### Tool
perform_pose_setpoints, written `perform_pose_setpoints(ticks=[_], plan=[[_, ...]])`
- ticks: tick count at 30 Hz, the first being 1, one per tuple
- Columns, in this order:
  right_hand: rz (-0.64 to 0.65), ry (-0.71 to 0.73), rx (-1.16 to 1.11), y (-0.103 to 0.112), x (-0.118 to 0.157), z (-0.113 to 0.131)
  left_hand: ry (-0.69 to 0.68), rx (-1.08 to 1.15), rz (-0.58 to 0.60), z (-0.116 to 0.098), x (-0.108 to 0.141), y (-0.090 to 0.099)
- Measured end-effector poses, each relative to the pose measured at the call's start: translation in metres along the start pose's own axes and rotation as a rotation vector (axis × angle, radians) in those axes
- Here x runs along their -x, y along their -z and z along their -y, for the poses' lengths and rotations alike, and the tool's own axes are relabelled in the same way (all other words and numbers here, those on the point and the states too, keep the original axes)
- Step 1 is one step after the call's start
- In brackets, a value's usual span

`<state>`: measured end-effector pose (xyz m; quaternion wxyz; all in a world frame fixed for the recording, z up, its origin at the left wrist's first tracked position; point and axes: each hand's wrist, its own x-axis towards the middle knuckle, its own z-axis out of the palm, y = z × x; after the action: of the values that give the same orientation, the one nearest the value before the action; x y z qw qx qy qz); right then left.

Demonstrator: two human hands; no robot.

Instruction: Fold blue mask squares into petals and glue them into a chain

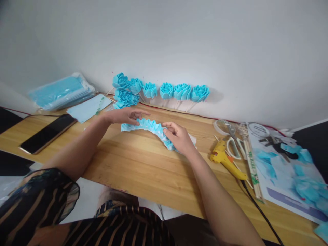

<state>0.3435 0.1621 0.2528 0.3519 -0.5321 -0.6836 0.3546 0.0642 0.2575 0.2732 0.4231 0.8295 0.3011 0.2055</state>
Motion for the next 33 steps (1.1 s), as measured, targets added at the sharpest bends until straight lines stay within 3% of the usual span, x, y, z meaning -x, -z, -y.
perform_pose_setpoints(ticks=[4, 8, 11, 17, 22, 27, 30, 33], plan=[[0.023, 0.073, 0.172, -0.001, 0.000, -0.001, -0.004, -0.102, 0.016, -0.006, 0.001, 0.005], [-0.009, 0.186, 0.220, -0.003, -0.007, 0.005, -0.076, -0.330, 0.031, -0.019, 0.001, -0.002], [0.041, 0.219, 0.309, -0.008, -0.022, 0.017, -0.117, -0.402, 0.039, -0.028, 0.002, -0.008], [0.183, 0.244, 0.194, -0.024, -0.058, 0.026, -0.174, -0.379, -0.048, -0.029, 0.000, -0.012], [0.215, 0.217, 0.169, -0.034, -0.065, 0.021, -0.146, -0.345, -0.092, -0.029, -0.001, -0.012], [0.040, 0.158, 0.176, -0.030, -0.056, 0.014, -0.054, -0.188, -0.245, -0.025, 0.000, -0.002], [-0.029, 0.195, 0.118, -0.027, -0.054, 0.009, 0.068, 0.054, -0.367, -0.015, -0.002, 0.002], [-0.080, 0.194, 0.077, -0.027, -0.055, 0.004, 0.146, 0.349, -0.374, -0.009, -0.004, 0.001]])
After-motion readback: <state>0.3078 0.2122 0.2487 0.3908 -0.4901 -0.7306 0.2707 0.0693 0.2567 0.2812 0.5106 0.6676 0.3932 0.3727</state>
